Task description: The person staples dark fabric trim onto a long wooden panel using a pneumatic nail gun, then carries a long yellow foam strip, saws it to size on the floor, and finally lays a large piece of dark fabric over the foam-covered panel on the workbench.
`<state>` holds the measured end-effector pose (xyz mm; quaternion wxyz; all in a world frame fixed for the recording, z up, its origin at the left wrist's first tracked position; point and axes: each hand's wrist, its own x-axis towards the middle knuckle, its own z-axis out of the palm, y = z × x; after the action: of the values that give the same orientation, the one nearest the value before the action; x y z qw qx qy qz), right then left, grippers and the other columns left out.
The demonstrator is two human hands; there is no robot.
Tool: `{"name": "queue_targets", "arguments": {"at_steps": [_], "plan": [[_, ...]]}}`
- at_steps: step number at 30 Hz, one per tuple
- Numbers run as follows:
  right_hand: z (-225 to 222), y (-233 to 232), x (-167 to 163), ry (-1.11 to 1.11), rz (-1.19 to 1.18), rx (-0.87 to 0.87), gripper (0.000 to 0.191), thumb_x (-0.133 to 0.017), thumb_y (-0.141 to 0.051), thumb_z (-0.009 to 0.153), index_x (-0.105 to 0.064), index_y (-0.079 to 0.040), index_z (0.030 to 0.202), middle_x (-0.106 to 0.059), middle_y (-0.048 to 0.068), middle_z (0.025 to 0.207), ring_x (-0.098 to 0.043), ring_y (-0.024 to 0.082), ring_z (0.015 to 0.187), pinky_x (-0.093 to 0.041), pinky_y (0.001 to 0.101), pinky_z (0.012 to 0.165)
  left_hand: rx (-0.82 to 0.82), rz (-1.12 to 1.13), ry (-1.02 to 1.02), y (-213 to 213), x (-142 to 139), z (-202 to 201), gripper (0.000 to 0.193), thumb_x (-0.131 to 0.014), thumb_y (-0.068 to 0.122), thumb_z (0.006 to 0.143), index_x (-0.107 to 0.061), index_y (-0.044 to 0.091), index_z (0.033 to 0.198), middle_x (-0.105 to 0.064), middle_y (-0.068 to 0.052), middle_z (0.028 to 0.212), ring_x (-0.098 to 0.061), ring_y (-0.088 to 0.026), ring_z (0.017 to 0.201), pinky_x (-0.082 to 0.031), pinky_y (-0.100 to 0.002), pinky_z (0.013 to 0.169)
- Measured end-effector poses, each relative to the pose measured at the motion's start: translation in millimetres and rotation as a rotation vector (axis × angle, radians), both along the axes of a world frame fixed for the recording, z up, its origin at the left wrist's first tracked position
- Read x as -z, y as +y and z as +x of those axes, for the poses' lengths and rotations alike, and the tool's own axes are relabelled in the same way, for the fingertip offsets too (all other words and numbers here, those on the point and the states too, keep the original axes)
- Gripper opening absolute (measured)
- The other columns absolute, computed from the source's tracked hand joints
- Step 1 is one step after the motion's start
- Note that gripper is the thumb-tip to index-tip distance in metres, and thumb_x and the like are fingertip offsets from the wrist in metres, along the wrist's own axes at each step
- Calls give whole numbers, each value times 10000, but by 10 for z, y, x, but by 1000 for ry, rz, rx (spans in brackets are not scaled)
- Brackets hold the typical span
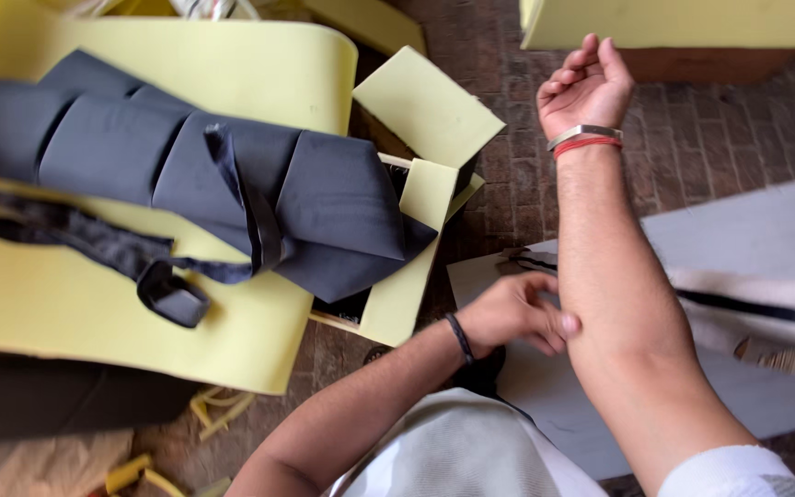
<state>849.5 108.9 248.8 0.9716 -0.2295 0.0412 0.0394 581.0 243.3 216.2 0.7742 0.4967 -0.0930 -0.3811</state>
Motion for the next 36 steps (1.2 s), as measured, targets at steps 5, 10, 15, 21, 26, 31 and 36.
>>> {"name": "queue_targets", "arguments": {"at_steps": [5, 10, 15, 21, 26, 31, 36], "plan": [[430, 119, 147, 78, -56, -14, 215, -628, -320, 1021, -709, -134, 950, -631, -30, 758, -552, 115, 648, -463, 292, 629, -512, -75, 224, 563, -8, 405, 318, -640, 181, 999, -611, 25, 1274, -733, -82, 948, -712, -163, 782, -605, -315, 742], [537, 635, 403, 217, -91, -147, 181, -612, -275, 996, -679, -146, 888, -614, -31, 701, -547, 114, 587, -462, 279, 572, -909, -3, 276, 1369, 88, 237, 299, -576, 217, 1012, -626, 45, 1250, -731, -66, 933, -697, -162, 796, -581, -324, 755], [560, 1037, 546, 271, -227, -219, 157, -624, -242, 983, -656, -135, 873, -593, -23, 696, -542, 111, 589, -470, 264, 581, -1095, -107, 325, 1857, 222, 272, 275, -596, 259, 1001, -625, 72, 1202, -728, -49, 908, -698, -167, 779, -571, -315, 733], [781, 1091, 515, 322, -343, -203, 128, -659, -222, 948, -631, -133, 861, -556, -26, 715, -506, 99, 603, -442, 248, 585, -1166, -128, 304, 2079, 301, 596, 263, -599, 285, 988, -628, 91, 1164, -734, -39, 902, -693, -156, 776, -573, -313, 730], [1203, 1060, 552, 378, -354, -223, 123, -643, -233, 935, -622, -145, 853, -545, -40, 711, -485, 93, 616, -419, 246, 594, -1195, -137, 321, 2226, 200, 863, 261, -605, 279, 976, -634, 87, 1151, -730, -43, 888, -690, -154, 761, -568, -312, 716], [2015, 826, 741, 393, -361, -239, 121, -653, -231, 959, -622, -156, 869, -549, -41, 730, -493, 97, 634, -431, 252, 620, -1242, -124, 310, 2179, 105, 1438, 257, -612, 265, 998, -633, 61, 1153, -720, -63, 872, -677, -163, 732, -556, -306, 690], [3207, 719, 1046, 393, -313, -268, 98, -633, -235, 964, -627, -161, 899, -589, -43, 753, -505, 98, 643, -425, 273, 619, -1212, -37, 330, 2129, 28, 2258, 264, -577, 240, 1000, -631, 62, 1188, -722, -61, 899, -694, -160, 762, -570, -313, 713]]}}
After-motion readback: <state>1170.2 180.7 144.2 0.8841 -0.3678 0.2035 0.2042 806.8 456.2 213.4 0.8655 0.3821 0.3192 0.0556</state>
